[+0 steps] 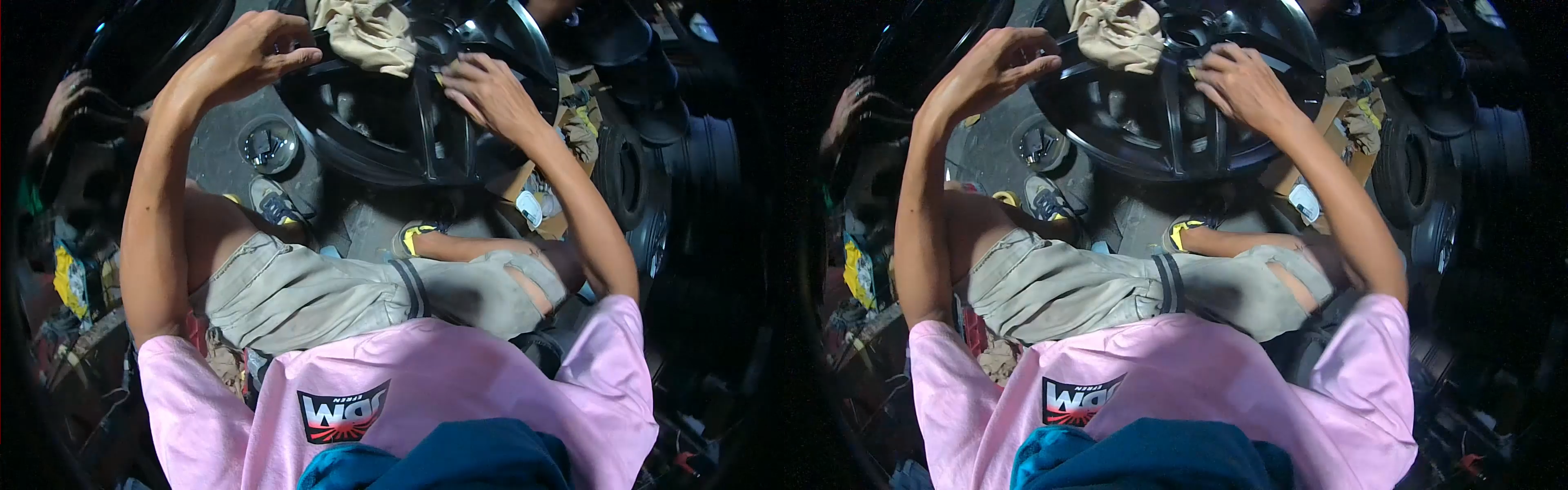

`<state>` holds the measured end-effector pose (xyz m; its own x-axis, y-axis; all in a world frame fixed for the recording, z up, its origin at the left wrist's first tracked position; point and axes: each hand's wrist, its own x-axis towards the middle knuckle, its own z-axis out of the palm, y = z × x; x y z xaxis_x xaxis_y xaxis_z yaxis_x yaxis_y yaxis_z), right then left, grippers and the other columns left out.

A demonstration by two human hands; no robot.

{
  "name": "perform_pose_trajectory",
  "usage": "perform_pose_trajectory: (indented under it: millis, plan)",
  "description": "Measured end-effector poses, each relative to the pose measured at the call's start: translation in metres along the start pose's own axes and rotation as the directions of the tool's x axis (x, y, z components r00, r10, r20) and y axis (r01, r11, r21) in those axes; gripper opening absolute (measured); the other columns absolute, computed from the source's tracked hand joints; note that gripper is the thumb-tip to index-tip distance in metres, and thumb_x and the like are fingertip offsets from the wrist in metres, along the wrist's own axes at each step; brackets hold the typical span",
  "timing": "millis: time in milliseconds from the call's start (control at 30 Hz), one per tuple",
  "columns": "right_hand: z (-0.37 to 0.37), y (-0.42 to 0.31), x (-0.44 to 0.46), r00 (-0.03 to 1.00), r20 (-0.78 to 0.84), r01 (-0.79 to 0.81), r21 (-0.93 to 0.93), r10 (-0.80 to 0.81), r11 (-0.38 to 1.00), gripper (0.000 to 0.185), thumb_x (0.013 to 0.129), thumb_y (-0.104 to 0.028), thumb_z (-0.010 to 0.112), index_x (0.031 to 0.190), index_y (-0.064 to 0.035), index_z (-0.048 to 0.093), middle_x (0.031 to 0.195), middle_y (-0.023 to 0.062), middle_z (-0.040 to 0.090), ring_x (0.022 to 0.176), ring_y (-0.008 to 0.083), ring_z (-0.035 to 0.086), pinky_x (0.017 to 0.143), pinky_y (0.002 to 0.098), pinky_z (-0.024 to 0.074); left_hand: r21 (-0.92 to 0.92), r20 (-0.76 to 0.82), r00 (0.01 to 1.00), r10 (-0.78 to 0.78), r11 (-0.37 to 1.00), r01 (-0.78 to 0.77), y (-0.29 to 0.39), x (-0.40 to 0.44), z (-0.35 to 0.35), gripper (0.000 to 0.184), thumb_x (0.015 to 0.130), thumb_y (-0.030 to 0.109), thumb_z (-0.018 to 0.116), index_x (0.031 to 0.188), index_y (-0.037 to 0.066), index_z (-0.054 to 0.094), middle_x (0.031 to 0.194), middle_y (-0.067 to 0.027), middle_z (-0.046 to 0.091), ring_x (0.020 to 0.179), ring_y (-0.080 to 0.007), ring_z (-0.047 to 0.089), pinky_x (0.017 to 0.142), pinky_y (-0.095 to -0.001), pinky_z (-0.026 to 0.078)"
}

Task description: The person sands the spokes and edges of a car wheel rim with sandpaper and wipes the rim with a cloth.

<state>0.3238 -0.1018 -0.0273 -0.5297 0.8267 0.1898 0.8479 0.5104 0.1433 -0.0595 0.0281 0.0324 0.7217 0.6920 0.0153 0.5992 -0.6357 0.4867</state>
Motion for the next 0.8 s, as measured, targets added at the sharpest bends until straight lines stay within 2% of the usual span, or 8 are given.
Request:
perform_pose_trajectory:
  millis: [133,300,333,467,600,667,733,800]
  plan:
    - [-0.068,-0.055,-0.034,0.883,0.381,0.202,0.221,-0.275,0.954,0.025,0.096,-0.018,0.075,0.117,-0.0057,0.082,0.131,0.0084,0.074,0.14,0.0293,0.06,0.124,0.0461,0.0439,-0.006,0.002,1.0,0.011,1.0,-0.011,-0.012,-0.002,0.0,0.044,0.106,0.041,0.072,0.12,0.0,0.077,0.103,-0.0147,0.079,0.09,-0.0251,0.074,0.081,-0.04,0.06]
    - [-0.038,-0.006,0.003,0.915,0.334,0.224,0.048,-0.227,0.973,0.02,0.097,-0.014,0.073,0.111,-0.0025,0.082,0.124,0.0113,0.076,0.133,0.0319,0.063,0.121,0.0455,0.0462,-0.051,0.06,0.992,0.11,0.993,-0.107,-0.005,0.011,0.001,0.043,0.107,0.04,0.071,0.119,0.0,0.076,0.104,-0.0155,0.079,0.092,-0.0262,0.075,0.084,-0.0409,0.062]
    - [-0.028,0.0,0.012,0.965,0.125,0.225,0.062,-0.231,0.972,0.021,0.095,-0.011,0.073,0.111,-0.0002,0.081,0.119,0.0137,0.075,0.127,0.0334,0.064,0.118,0.0458,0.0474,-0.106,0.056,0.99,0.129,0.987,-0.123,0.002,0.011,0.0,0.043,0.106,0.041,0.071,0.119,0.0,0.076,0.104,-0.0153,0.079,0.091,-0.0261,0.075,0.083,-0.0409,0.061]
    - [-0.044,-0.028,-0.016,0.909,0.344,0.154,0.242,-0.234,0.958,0.023,0.091,-0.011,0.075,0.109,0.0012,0.081,0.121,0.0144,0.075,0.13,0.033,0.065,0.119,0.0473,0.0488,0.004,0.089,0.996,0.032,0.999,-0.032,0.005,-0.004,-0.006,0.046,0.106,0.043,0.072,0.12,-0.001,0.076,0.103,-0.0157,0.077,0.089,-0.0276,0.073,0.08,-0.0411,0.061]
    - [-0.064,-0.045,-0.047,0.92,0.193,0.269,0.32,-0.341,0.908,0.021,0.093,-0.017,0.075,0.108,-0.0023,0.079,0.121,0.0133,0.074,0.124,0.0295,0.069,0.123,0.0477,0.0465,0.001,0.043,0.998,0.051,0.999,-0.051,-0.018,-0.007,-0.005,0.047,0.106,0.044,0.071,0.12,0.0,0.077,0.102,-0.0163,0.077,0.088,-0.0272,0.072,0.081,-0.0403,0.06]
    - [-0.055,-0.03,-0.03,0.966,0.077,0.235,0.141,-0.247,0.962,0.022,0.095,-0.016,0.074,0.111,-0.0015,0.079,0.12,0.0131,0.074,0.123,0.0295,0.069,0.117,0.0462,0.0508,0.026,0.049,0.998,0.045,0.999,-0.046,-0.008,-0.004,-0.009,0.045,0.106,0.042,0.071,0.118,-0.001,0.077,0.102,-0.0161,0.077,0.09,-0.0261,0.072,0.083,-0.0394,0.06]
    - [-0.031,-0.019,-0.012,0.998,-0.055,0.004,0.14,0.004,0.99,0.022,0.1,-0.018,0.072,0.114,-0.0021,0.08,0.118,0.0135,0.076,0.114,0.033,0.071,0.1,0.0452,0.0558,0.025,0.154,0.988,-0.023,1.0,0.02,0.0,0.001,-0.009,0.043,0.107,0.04,0.072,0.117,-0.001,0.077,0.102,-0.0156,0.077,0.093,-0.0254,0.073,0.084,-0.0397,0.06]
    - [-0.015,-0.037,0.005,0.929,-0.111,-0.289,0.38,0.353,0.879,0.023,0.103,-0.02,0.07,0.113,-0.0015,0.08,0.112,0.0146,0.078,0.107,0.0365,0.074,0.096,0.0462,0.0576,-0.029,0.105,0.994,-0.044,0.998,0.048,-0.001,-0.002,-0.006,0.041,0.107,0.038,0.072,0.117,-0.001,0.076,0.104,-0.015,0.077,0.095,-0.0251,0.073,0.086,-0.04,0.06]
